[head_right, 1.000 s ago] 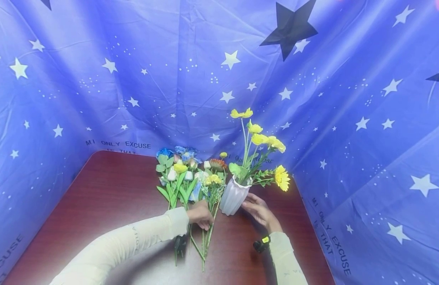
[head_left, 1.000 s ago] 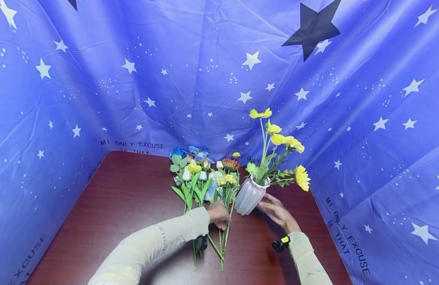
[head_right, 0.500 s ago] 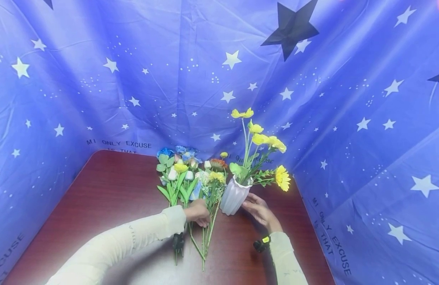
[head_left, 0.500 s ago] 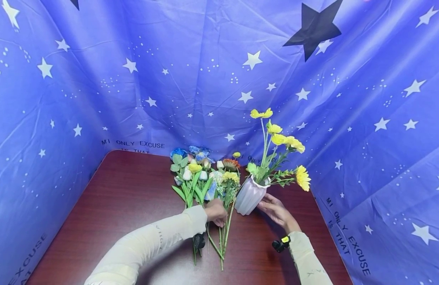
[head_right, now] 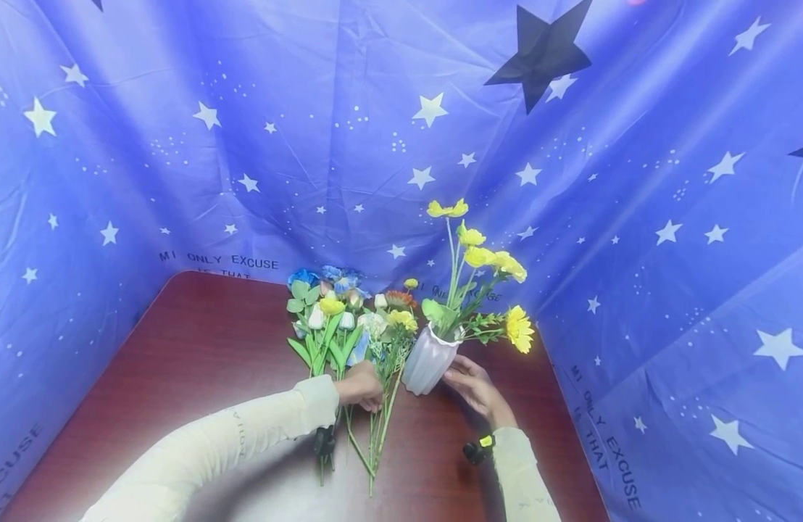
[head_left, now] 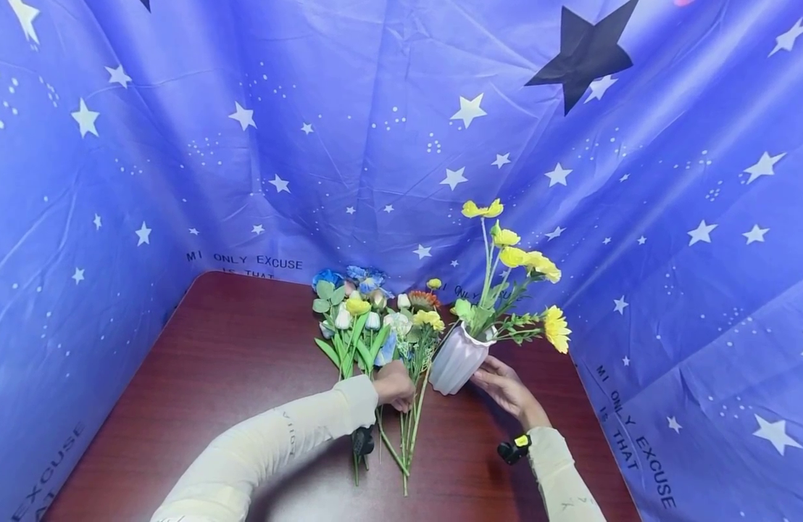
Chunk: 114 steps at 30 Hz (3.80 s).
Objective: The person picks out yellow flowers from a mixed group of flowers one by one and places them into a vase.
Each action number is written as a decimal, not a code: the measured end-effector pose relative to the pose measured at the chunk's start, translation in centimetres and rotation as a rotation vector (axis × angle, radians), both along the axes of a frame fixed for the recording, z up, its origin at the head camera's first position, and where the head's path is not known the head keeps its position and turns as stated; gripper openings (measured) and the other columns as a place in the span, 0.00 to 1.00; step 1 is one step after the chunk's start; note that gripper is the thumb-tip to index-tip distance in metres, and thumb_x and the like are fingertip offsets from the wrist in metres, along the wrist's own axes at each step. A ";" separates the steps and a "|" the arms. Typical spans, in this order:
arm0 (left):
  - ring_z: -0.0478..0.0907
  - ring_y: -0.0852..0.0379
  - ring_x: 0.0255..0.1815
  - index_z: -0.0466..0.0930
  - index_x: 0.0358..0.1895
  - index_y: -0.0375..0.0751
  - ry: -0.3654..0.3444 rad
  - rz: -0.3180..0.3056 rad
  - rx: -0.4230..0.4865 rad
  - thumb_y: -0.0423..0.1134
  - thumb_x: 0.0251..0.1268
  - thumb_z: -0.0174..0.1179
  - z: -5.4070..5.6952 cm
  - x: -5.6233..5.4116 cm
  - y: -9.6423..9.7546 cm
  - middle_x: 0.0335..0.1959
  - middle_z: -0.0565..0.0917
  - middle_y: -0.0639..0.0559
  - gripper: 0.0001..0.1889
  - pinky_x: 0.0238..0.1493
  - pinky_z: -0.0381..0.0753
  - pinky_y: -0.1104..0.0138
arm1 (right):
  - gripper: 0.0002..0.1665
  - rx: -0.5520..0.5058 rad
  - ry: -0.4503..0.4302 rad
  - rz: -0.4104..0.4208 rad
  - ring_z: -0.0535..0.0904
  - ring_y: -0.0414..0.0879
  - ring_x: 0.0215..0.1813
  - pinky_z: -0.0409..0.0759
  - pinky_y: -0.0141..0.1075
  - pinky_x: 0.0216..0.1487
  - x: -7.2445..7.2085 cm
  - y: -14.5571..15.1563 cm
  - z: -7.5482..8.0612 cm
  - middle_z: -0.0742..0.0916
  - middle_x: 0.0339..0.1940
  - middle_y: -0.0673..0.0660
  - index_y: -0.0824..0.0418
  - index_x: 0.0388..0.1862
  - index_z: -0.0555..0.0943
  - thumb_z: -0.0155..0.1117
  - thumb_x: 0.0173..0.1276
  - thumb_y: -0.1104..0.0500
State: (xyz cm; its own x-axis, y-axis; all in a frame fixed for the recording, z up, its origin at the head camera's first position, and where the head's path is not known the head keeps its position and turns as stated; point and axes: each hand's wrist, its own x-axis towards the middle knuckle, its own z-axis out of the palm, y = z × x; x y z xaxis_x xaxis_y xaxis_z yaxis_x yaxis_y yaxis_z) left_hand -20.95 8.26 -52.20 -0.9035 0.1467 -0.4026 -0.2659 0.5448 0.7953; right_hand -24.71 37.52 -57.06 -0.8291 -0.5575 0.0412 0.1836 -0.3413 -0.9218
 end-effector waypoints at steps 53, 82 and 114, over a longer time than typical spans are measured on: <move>0.81 0.58 0.17 0.88 0.37 0.24 0.142 0.022 0.333 0.24 0.65 0.65 1.7 -2.9 -1.8 0.28 0.90 0.36 0.04 0.37 0.92 0.54 | 0.35 -0.004 0.001 0.002 0.85 0.44 0.58 0.82 0.35 0.66 -0.2 0.2 -0.1 0.86 0.57 0.52 0.55 0.61 0.78 0.32 0.74 0.83; 0.84 0.60 0.22 0.87 0.39 0.21 0.229 -0.154 0.453 0.25 0.64 0.66 2.9 -5.3 -3.4 0.32 0.90 0.33 0.06 0.36 0.92 0.63 | 0.33 -0.009 -0.009 0.000 0.85 0.44 0.58 0.82 0.36 0.66 -0.2 0.1 0.0 0.86 0.57 0.53 0.56 0.61 0.78 0.36 0.74 0.82; 0.90 0.47 0.36 0.84 0.43 0.19 0.211 -0.785 0.431 0.23 0.69 0.60 12.0 -8.8 -5.5 0.36 0.90 0.35 0.07 0.48 0.91 0.58 | 0.34 0.008 -0.027 -0.013 0.84 0.43 0.59 0.82 0.35 0.67 0.0 0.1 0.3 0.86 0.57 0.52 0.55 0.61 0.78 0.35 0.73 0.83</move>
State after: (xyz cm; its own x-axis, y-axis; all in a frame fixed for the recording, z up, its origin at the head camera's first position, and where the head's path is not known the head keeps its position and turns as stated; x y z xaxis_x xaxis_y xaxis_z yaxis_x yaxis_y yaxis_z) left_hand -29.80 2.73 -40.17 -0.5300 0.8480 -0.0090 0.2279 0.1526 0.9616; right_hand -24.71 37.58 -56.80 -0.8370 -0.5470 0.0142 0.2040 -0.3360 -0.9195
